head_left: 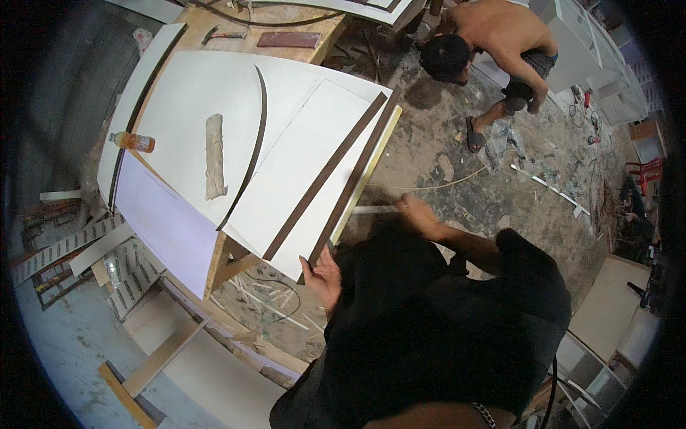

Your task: The person sands the edges of white wooden panels and strips using a hand-held sanding block.

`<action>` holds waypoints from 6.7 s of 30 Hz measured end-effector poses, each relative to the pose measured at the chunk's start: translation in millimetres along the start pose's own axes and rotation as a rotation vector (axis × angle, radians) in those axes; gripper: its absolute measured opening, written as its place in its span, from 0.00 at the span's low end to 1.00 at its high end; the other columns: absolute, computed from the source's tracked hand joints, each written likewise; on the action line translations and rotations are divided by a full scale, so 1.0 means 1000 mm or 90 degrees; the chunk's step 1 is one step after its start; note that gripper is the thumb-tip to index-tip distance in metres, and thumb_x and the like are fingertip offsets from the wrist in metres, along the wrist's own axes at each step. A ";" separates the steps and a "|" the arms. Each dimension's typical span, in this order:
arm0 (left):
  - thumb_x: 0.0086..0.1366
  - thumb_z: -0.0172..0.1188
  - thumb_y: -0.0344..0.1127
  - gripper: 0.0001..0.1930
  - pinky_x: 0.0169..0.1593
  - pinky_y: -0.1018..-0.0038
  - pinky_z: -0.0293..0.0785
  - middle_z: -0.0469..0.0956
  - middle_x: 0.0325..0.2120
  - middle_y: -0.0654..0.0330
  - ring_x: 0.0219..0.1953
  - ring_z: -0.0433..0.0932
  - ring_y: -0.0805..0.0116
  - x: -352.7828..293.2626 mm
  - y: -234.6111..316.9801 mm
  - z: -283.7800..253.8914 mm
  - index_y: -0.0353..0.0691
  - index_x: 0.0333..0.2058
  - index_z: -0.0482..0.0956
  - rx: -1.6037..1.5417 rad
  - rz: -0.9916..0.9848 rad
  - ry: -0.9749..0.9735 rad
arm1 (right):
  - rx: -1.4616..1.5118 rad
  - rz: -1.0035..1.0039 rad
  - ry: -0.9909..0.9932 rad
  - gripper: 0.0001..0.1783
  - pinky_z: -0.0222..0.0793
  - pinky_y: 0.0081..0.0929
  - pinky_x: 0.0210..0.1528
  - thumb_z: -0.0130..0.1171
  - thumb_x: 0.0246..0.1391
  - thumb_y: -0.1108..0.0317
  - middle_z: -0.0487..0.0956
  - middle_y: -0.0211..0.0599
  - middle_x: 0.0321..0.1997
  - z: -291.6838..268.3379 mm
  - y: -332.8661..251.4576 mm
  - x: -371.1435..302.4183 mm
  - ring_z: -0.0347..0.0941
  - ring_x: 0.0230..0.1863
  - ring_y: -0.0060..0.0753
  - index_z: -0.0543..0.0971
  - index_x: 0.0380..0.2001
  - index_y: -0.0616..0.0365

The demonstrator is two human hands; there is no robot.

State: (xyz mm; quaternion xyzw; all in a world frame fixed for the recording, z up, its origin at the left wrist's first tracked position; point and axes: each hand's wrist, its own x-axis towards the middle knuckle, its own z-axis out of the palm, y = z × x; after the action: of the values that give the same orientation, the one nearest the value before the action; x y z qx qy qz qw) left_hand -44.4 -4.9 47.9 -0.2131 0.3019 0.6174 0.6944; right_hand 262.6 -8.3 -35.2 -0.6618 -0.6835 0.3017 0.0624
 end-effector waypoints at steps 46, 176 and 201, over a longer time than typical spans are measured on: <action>0.62 0.48 0.57 0.32 0.60 0.58 0.56 0.66 0.55 0.51 0.57 0.64 0.53 0.021 -0.002 -0.005 0.37 0.56 0.63 0.141 -0.107 -0.021 | 0.962 0.229 0.211 0.13 0.80 0.30 0.29 0.55 0.55 0.72 0.72 0.39 0.32 -0.082 -0.074 0.147 0.71 0.26 0.30 0.68 0.41 0.67; 0.66 0.53 0.43 0.13 0.21 0.84 0.61 0.68 0.19 0.65 0.19 0.65 0.80 -0.084 -0.026 0.225 0.41 0.27 0.69 0.288 0.989 -0.040 | 0.980 -0.491 0.195 0.08 0.72 0.24 0.21 0.55 0.56 0.74 0.74 0.39 0.17 -0.321 -0.143 0.079 0.69 0.16 0.22 0.75 0.26 0.68; 0.66 0.53 0.43 0.15 0.14 0.85 0.60 0.70 0.13 0.66 0.12 0.66 0.81 -0.091 -0.029 0.236 0.42 0.23 0.69 0.293 1.098 0.036 | 0.992 -0.445 0.219 0.03 0.67 0.18 0.18 0.60 0.50 0.79 0.77 0.40 0.23 -0.309 -0.152 0.101 0.71 0.17 0.22 0.75 0.28 0.67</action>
State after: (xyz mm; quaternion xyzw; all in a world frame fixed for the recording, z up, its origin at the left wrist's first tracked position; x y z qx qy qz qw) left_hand 15.4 82.0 279.1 0.2178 0.4907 0.8436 0.0067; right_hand 269.2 197.3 258.7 -0.2196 -0.4275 0.5430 0.6885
